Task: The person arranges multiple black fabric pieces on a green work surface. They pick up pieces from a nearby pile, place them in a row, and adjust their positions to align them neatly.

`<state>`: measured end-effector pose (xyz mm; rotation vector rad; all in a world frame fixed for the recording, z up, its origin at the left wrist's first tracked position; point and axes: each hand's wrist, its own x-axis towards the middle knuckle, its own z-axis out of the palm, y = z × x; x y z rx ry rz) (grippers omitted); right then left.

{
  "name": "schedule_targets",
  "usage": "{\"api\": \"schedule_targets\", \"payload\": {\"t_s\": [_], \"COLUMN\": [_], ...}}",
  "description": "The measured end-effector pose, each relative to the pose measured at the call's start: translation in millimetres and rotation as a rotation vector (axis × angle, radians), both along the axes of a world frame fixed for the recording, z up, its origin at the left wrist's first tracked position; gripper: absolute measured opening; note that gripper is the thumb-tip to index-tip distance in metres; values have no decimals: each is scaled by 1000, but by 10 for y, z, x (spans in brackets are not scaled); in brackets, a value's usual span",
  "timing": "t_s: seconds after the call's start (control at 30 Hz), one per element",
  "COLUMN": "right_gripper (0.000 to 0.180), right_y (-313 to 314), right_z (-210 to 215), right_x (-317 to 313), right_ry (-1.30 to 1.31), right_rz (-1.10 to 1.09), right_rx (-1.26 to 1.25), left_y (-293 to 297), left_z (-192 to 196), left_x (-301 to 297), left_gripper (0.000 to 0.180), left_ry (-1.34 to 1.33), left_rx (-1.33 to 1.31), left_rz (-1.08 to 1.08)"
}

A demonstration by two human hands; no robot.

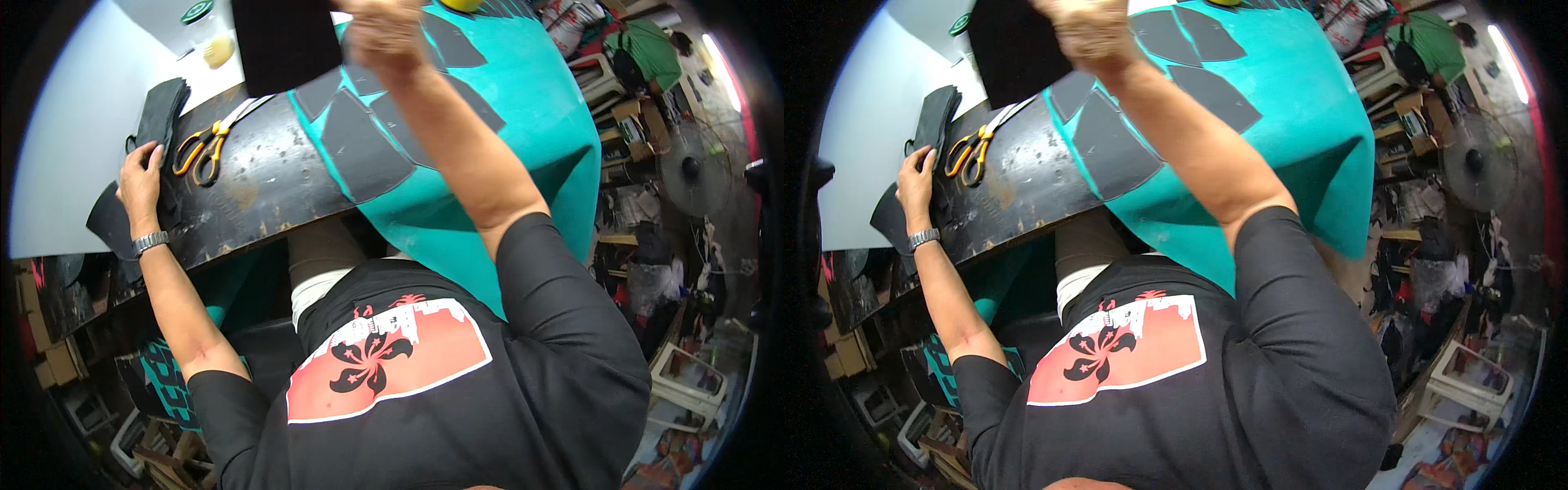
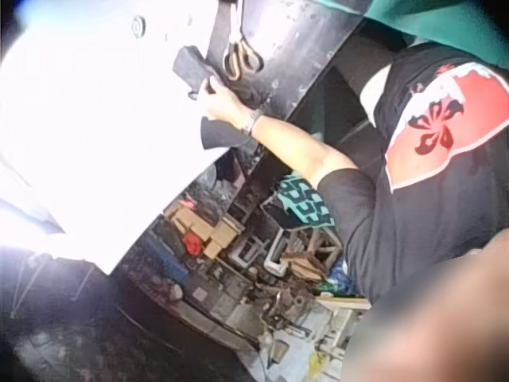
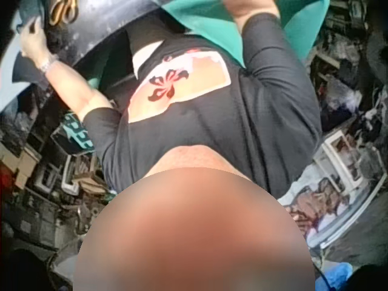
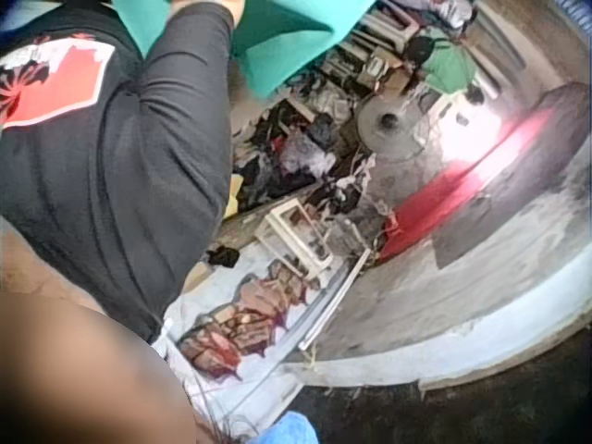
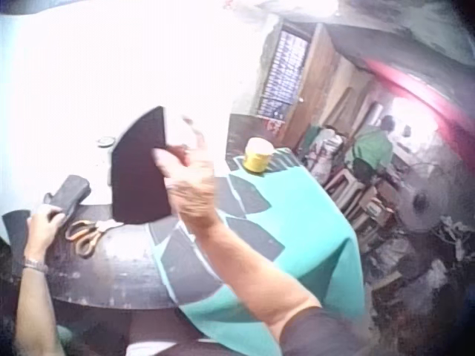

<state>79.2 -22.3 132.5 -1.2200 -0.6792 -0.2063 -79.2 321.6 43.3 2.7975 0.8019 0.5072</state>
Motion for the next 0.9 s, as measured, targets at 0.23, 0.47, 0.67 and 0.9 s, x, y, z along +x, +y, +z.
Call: {"api": "schedule_targets", "payload": {"t_s": [0.23, 0.47, 0.67, 0.9], "right_gripper": [76, 89, 76, 69], "right_y": [-1659, -2267, -3028, -3053], "right_z": [-11, -680, -766, -1037], "right_x": [-105, -278, -201, -95], "right_ry": [249, 419, 486, 594], "right_rz": [-43, -261, -250, -365], "right_rx": [315, 308, 72, -258], "left_y": [-1680, -3805, -3940, -4135], "left_z": [261, 49, -153, -286], "left_x": [503, 989, 1694, 2412], "left_gripper": [36, 61, 80, 59], "left_ry": [-731, 16, -38, -114], "left_rx": [-123, -1798, -1323, -992], "left_rz": [-506, -824, -840, -1033]}}
